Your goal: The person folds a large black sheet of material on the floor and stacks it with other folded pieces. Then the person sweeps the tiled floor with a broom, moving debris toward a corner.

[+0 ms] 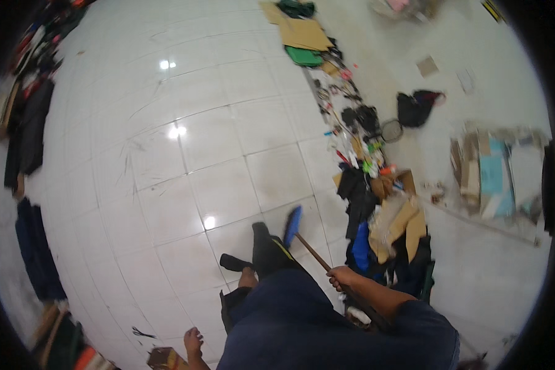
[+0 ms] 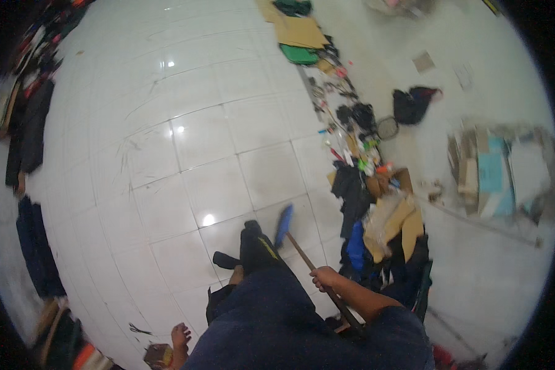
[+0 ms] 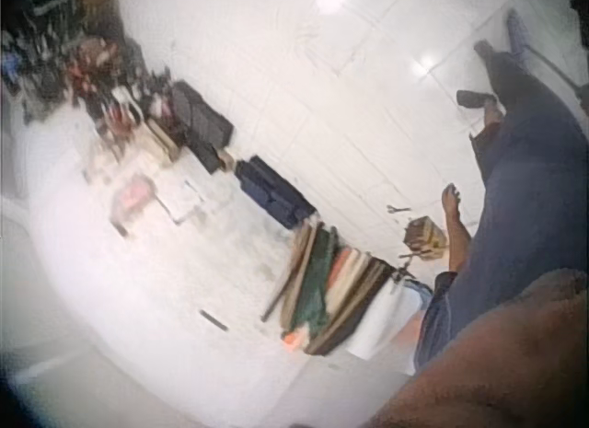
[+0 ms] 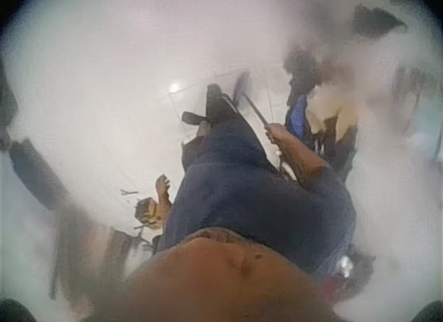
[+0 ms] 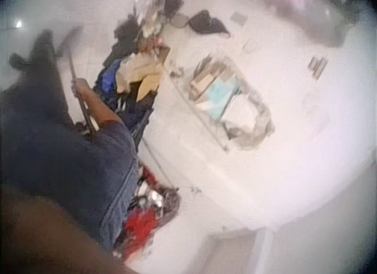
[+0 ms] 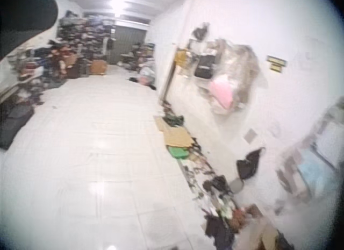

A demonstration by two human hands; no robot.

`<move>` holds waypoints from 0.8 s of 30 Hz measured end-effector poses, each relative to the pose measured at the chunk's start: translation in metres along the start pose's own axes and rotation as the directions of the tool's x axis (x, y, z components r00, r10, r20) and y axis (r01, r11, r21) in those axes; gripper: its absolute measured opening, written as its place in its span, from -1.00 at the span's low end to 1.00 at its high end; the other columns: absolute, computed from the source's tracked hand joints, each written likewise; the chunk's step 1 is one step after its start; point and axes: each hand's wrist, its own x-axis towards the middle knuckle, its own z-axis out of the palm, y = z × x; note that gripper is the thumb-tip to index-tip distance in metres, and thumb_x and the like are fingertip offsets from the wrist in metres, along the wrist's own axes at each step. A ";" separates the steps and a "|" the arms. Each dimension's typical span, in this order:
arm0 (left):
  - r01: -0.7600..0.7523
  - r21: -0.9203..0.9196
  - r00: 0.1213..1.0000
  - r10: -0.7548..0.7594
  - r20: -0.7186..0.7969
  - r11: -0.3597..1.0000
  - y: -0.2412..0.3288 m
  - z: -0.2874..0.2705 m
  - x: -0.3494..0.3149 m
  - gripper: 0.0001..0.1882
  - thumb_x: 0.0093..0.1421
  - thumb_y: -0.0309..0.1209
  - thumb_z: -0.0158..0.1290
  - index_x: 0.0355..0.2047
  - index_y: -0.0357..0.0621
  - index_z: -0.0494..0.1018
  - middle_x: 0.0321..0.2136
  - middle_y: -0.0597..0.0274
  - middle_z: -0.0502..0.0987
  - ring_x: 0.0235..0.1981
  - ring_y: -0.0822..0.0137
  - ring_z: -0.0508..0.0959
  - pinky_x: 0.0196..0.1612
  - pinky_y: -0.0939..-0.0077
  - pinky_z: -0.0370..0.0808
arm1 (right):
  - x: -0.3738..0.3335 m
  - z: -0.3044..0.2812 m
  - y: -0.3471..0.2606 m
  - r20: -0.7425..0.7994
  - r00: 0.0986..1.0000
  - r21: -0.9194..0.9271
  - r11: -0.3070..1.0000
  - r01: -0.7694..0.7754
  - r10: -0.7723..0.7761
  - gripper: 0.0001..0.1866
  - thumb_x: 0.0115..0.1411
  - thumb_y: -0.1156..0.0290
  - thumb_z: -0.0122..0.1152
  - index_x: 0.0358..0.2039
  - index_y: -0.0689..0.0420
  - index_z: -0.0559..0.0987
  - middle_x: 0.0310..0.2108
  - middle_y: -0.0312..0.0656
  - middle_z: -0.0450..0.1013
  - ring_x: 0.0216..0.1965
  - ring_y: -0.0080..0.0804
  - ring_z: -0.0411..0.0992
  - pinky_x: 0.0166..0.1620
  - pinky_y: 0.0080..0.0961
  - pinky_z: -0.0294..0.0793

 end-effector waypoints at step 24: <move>-0.222 0.219 0.975 0.215 0.057 0.950 0.282 0.154 -0.071 -0.60 0.18 -0.20 0.02 -0.05 -0.17 0.35 -0.33 0.27 0.46 -0.38 0.39 0.46 -0.37 0.50 0.37 | 0.101 0.043 -0.417 0.269 0.754 -0.064 0.770 0.634 -0.599 -0.81 0.02 0.33 -0.02 -0.45 0.20 0.41 -0.70 -0.20 0.29 -0.74 -0.40 0.26 -0.67 -0.38 0.24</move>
